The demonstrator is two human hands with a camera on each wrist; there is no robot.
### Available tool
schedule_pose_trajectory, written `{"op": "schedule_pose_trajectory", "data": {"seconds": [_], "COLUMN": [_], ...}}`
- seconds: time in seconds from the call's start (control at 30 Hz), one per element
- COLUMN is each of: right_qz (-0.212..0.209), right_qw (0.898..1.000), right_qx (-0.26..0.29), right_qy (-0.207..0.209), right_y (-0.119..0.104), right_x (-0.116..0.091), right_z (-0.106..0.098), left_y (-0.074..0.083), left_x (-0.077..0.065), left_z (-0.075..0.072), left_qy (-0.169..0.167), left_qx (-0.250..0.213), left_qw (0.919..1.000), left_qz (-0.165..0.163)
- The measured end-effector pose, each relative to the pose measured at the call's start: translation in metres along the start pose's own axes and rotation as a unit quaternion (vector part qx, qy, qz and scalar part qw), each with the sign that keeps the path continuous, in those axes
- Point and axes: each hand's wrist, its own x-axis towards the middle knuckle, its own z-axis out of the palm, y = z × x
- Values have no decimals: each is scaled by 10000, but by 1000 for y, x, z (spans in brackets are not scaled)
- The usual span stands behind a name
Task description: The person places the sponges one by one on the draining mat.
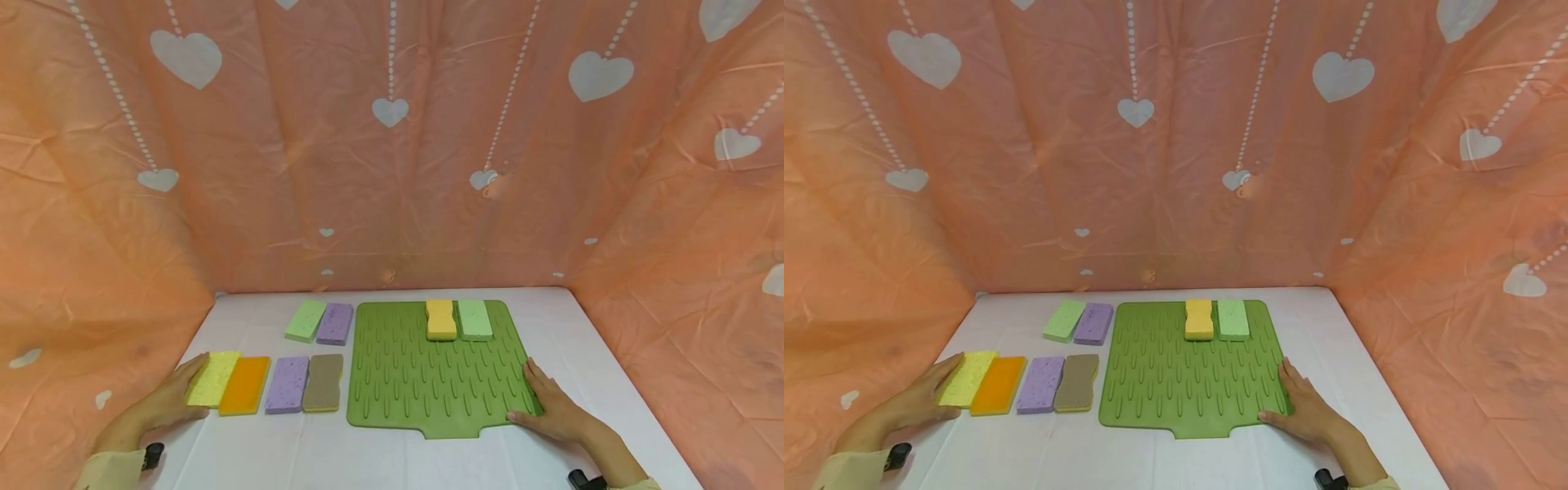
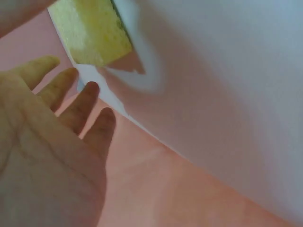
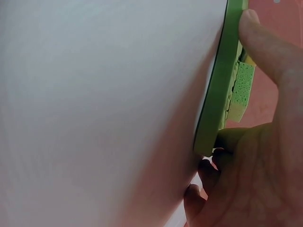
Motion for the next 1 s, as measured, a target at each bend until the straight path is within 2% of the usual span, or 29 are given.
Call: {"op": "schedule_pose_trajectory", "data": {"seconds": [0.33,0.63,0.77,0.9,1.0], "right_qz": [31,83,64,88,96], "right_qw": [10000,9999,10000,9999,9999], "right_qx": [-29,-3,-19,-31,-36], "right_qy": [-41,-105,-69,-101,-115], "right_y": [0,-2,-2,-1,-1], "right_x": [0,-1,-1,0,0], "right_z": [-1,-1,-1,-1,-1], "left_y": [-2,-1,-1,1,3], "left_x": [1,7,9,10,11], "left_z": [-8,-11,-13,-13,-13], "left_qy": [-186,-328,-445,-437,-367], "left_qx": [17,388,372,292,413], "left_qw": [9998,9987,9979,9981,9982], "left_qz": [54,-83,-292,-314,-234]}}
